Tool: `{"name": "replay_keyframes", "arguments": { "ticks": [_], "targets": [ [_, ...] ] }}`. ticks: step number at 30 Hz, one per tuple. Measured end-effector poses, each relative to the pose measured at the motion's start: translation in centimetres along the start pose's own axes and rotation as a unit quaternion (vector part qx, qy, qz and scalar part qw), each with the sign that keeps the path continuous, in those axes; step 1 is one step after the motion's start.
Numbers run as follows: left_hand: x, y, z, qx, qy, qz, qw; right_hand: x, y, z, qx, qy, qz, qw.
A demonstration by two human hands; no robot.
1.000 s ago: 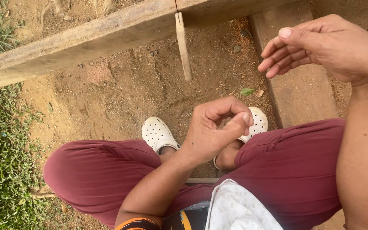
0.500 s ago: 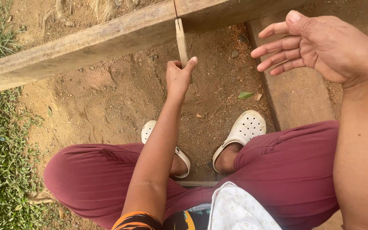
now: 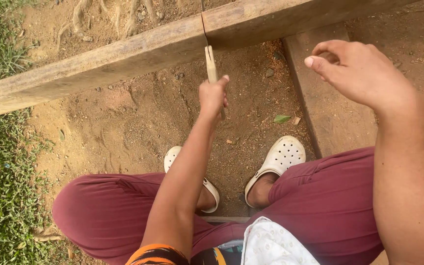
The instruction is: Manually sawing through a wooden plank with a hand saw.
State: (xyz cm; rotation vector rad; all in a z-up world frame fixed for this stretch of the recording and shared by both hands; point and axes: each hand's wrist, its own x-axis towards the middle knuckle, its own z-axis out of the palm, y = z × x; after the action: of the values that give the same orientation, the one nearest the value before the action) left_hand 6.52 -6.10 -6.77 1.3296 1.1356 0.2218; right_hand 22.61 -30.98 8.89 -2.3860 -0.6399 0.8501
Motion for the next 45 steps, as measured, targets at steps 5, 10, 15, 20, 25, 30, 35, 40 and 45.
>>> {"name": "replay_keyframes", "arguments": {
  "ticks": [5, 10, 15, 20, 25, 30, 35, 40, 45],
  "targets": [
    [-14.7, -6.4, -2.4, 0.078, 0.006, -0.014, 0.997, -0.3, 1.0, 0.4, -0.101, 0.000, -0.048, 0.994],
    [-15.7, -8.3, -3.9, 0.050, -0.002, 0.033, 0.998, -1.3, -0.1, 0.4, -0.103, 0.000, -0.096, 0.990],
    [-2.5, -0.2, -1.9, 0.077, -0.012, -0.004, 0.997, -2.0, -0.9, -0.1, -0.089, -0.029, -0.038, 0.995],
    [0.2, 2.7, -1.0, 0.057, -0.013, -0.016, 0.998, -2.1, -1.5, -0.3, -0.085, -0.043, -0.012, 0.995],
    [-7.4, -2.7, -1.5, 0.028, -0.028, -0.001, 0.999, -2.0, -1.4, -0.9, -0.085, -0.049, 0.014, 0.995],
    [-18.2, -9.3, -5.2, 0.064, -0.002, 0.012, 0.998, -2.0, -1.2, -0.3, -0.096, -0.038, -0.028, 0.994],
    [-11.6, -5.0, -3.8, 0.041, -0.020, 0.001, 0.999, -2.5, -1.4, -0.4, -0.098, -0.030, -0.033, 0.994],
    [-2.1, 1.5, -1.1, 0.042, -0.018, -0.017, 0.999, -2.5, -0.5, -0.5, -0.087, -0.028, -0.041, 0.995],
    [-3.1, 1.3, -1.5, 0.022, -0.020, 0.007, 1.000, -2.1, -0.6, -0.6, -0.069, -0.023, -0.018, 0.997]
  ]
}}
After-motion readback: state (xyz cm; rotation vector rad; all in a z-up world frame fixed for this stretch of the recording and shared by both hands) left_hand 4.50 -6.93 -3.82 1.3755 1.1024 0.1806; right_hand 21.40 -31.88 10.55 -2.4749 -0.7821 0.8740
